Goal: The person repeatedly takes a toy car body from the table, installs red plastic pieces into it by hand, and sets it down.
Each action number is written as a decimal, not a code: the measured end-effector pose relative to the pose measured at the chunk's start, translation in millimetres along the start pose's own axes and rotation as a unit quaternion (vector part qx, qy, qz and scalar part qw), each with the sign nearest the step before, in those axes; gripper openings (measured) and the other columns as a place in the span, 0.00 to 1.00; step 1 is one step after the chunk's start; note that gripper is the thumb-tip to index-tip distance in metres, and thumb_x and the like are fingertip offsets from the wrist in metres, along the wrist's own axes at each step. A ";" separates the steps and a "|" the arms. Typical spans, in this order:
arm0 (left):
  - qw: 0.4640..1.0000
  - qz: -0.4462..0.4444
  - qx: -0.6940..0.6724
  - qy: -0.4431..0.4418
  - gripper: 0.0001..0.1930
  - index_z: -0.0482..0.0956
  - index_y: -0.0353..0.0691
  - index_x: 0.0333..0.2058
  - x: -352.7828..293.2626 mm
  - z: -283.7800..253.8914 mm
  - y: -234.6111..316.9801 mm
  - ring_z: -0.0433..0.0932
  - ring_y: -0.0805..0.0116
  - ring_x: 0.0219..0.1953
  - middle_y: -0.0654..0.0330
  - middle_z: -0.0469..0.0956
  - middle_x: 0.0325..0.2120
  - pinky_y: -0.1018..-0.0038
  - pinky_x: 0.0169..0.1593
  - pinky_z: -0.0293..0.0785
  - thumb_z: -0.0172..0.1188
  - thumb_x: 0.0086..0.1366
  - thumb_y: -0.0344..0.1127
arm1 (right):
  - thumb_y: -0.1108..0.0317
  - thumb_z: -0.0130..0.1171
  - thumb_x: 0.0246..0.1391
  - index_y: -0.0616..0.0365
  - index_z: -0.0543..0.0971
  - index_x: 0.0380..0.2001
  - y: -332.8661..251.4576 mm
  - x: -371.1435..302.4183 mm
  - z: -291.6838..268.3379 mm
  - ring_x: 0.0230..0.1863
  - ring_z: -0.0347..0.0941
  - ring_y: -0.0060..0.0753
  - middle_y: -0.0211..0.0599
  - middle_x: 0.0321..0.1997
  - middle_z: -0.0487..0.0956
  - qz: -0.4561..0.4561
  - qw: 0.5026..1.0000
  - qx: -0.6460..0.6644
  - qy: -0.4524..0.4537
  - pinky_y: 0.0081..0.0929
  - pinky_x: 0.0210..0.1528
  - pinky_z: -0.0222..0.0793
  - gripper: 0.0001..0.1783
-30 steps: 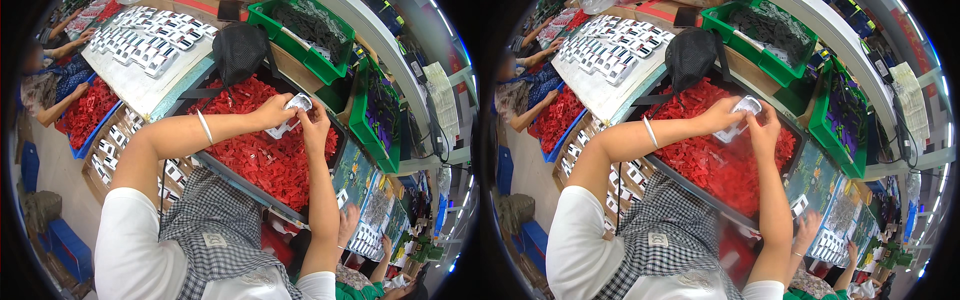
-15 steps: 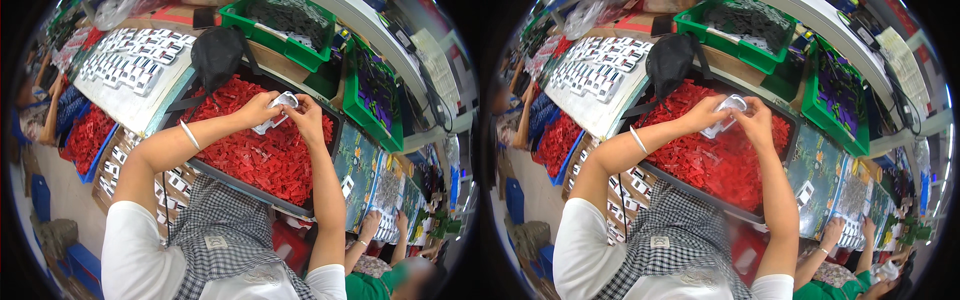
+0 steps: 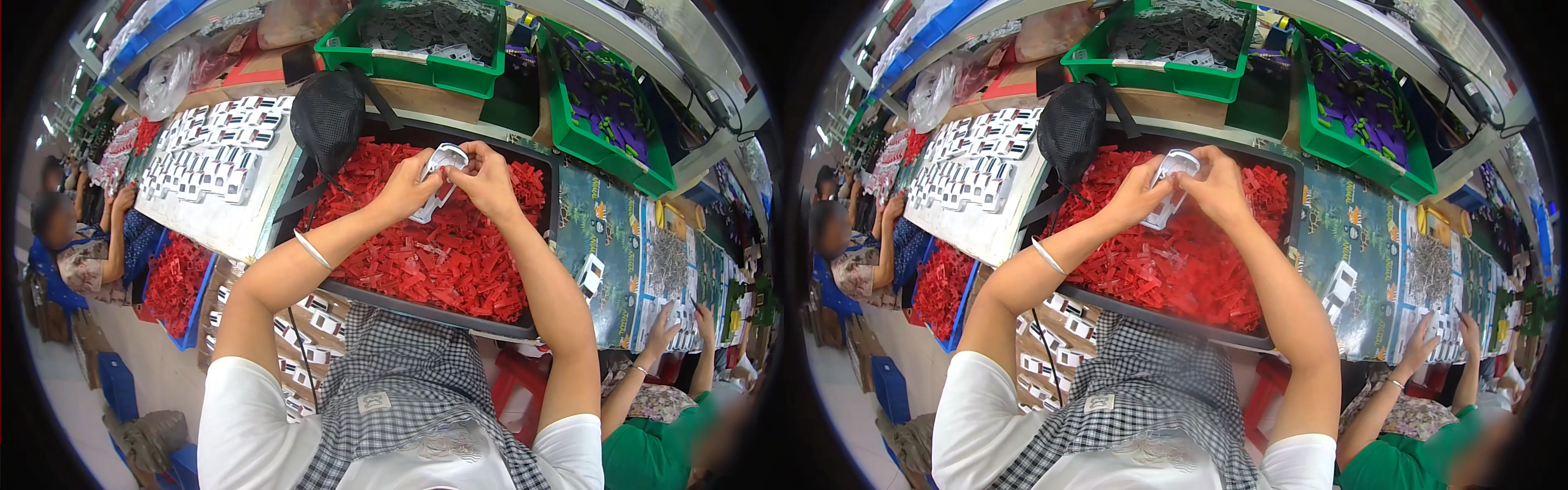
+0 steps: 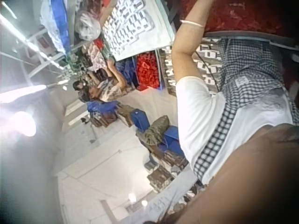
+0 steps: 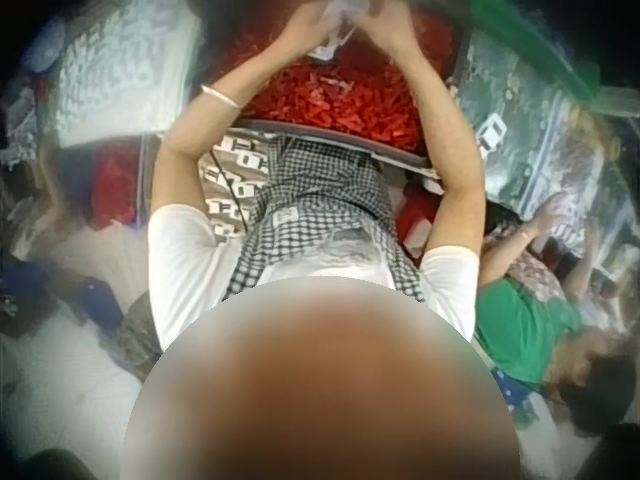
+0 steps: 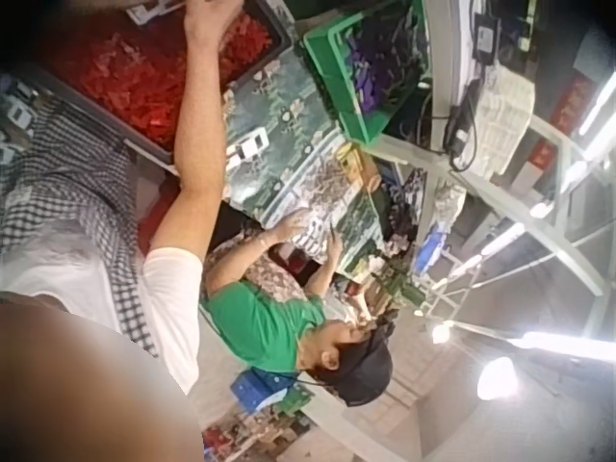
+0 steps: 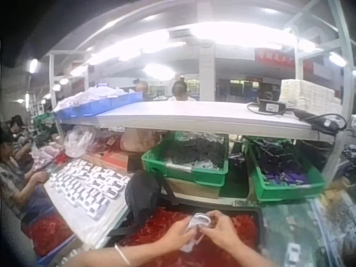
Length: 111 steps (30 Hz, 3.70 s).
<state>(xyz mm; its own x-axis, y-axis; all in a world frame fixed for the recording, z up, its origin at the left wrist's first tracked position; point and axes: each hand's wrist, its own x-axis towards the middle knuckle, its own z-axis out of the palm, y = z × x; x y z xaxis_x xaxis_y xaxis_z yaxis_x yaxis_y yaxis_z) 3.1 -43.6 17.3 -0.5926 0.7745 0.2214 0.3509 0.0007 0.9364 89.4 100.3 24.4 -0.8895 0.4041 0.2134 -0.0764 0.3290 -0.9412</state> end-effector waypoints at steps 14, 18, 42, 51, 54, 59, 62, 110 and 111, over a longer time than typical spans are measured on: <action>0.999 0.018 -0.032 0.025 0.06 0.69 0.32 0.34 -1.7 6.6 0.6 0.72 0.75 0.27 0.59 0.73 0.23 0.73 0.31 0.69 0.50 0.62 0.30 | 0.74 0.63 0.44 0.67 0.72 0.41 -0.6 -1.5 3.2 0.25 0.66 0.14 0.28 0.27 0.74 -0.047 0.998 -0.025 0.027 0.15 0.27 0.64 0.19; 0.999 0.021 0.008 0.045 0.06 0.69 0.32 0.34 -3.4 8.1 3.2 0.73 0.70 0.25 0.55 0.73 0.22 0.71 0.30 0.70 0.50 0.61 0.29 | 0.74 0.62 0.44 0.66 0.72 0.41 -5.1 -4.8 5.9 0.25 0.65 0.15 0.28 0.26 0.73 -0.054 0.996 -0.055 0.038 0.18 0.27 0.63 0.18; 0.998 0.050 -0.022 0.034 0.07 0.67 0.33 0.35 1.6 6.6 4.5 0.74 0.67 0.24 0.53 0.73 0.22 0.69 0.29 0.70 0.49 0.62 0.31 | 0.76 0.59 0.48 0.67 0.70 0.44 -0.5 -4.7 5.6 0.34 0.70 0.17 0.29 0.33 0.75 -0.037 0.996 0.081 0.016 0.17 0.35 0.67 0.18; 0.999 0.010 0.031 0.016 0.09 0.69 0.33 0.40 -2.4 3.2 7.8 0.72 0.75 0.31 0.59 0.75 0.29 0.75 0.35 0.71 0.49 0.66 0.32 | 0.76 0.59 0.48 0.68 0.71 0.45 -6.1 -6.7 4.3 0.38 0.72 0.19 0.33 0.37 0.76 0.012 0.994 0.105 -0.013 0.18 0.40 0.69 0.19; 1.000 -0.012 0.021 0.012 0.08 0.69 0.33 0.39 -4.3 2.7 15.3 0.72 0.75 0.31 0.59 0.75 0.28 0.75 0.34 0.71 0.49 0.66 0.32 | 0.76 0.59 0.48 0.68 0.71 0.45 -8.6 -7.7 4.6 0.37 0.72 0.19 0.33 0.37 0.76 0.002 0.993 0.117 -0.008 0.18 0.40 0.69 0.18; 1.000 0.004 0.013 0.015 0.07 0.69 0.33 0.37 -3.2 2.3 16.7 0.72 0.74 0.27 0.58 0.73 0.24 0.73 0.31 0.70 0.49 0.64 0.31 | 0.76 0.59 0.49 0.68 0.71 0.45 -17.7 -11.8 4.2 0.36 0.71 0.17 0.31 0.36 0.76 0.002 0.995 0.100 0.004 0.16 0.38 0.69 0.18; 0.999 0.001 -0.037 0.025 0.07 0.68 0.33 0.36 -2.6 4.4 15.2 0.71 0.72 0.23 0.58 0.72 0.21 0.72 0.28 0.68 0.49 0.62 0.30 | 0.76 0.59 0.49 0.67 0.70 0.45 -14.8 -10.6 4.6 0.35 0.71 0.16 0.31 0.35 0.75 -0.001 0.996 0.093 0.005 0.16 0.37 0.68 0.19; 0.697 -0.261 0.627 0.230 0.31 0.65 0.52 0.57 -107.5 -323.8 -143.9 0.50 0.44 0.64 0.53 0.57 0.62 0.25 0.53 0.43 0.56 0.58 0.56 | 0.61 0.43 0.62 0.58 0.59 0.63 5.3 -256.8 -167.3 0.63 0.60 0.34 0.36 0.65 0.60 0.071 0.920 0.120 0.365 0.38 0.60 0.60 0.28; 0.644 -0.273 0.671 0.246 0.34 0.64 0.49 0.58 -114.5 -335.4 -142.5 0.46 0.41 0.65 0.49 0.54 0.63 0.25 0.53 0.43 0.56 0.57 0.59 | 0.60 0.43 0.62 0.60 0.58 0.63 -3.8 -249.8 -162.1 0.63 0.61 0.36 0.39 0.65 0.60 0.062 0.922 0.153 0.350 0.40 0.61 0.60 0.29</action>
<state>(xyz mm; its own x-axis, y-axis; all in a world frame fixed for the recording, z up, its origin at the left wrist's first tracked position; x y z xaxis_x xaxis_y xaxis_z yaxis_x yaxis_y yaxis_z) -222.2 -344.6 -50.2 -0.9357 0.1317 0.3274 0.1067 0.9899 -0.0935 384.9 136.4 17.2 -0.3997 0.9095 0.1140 -0.2125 0.0291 -0.9767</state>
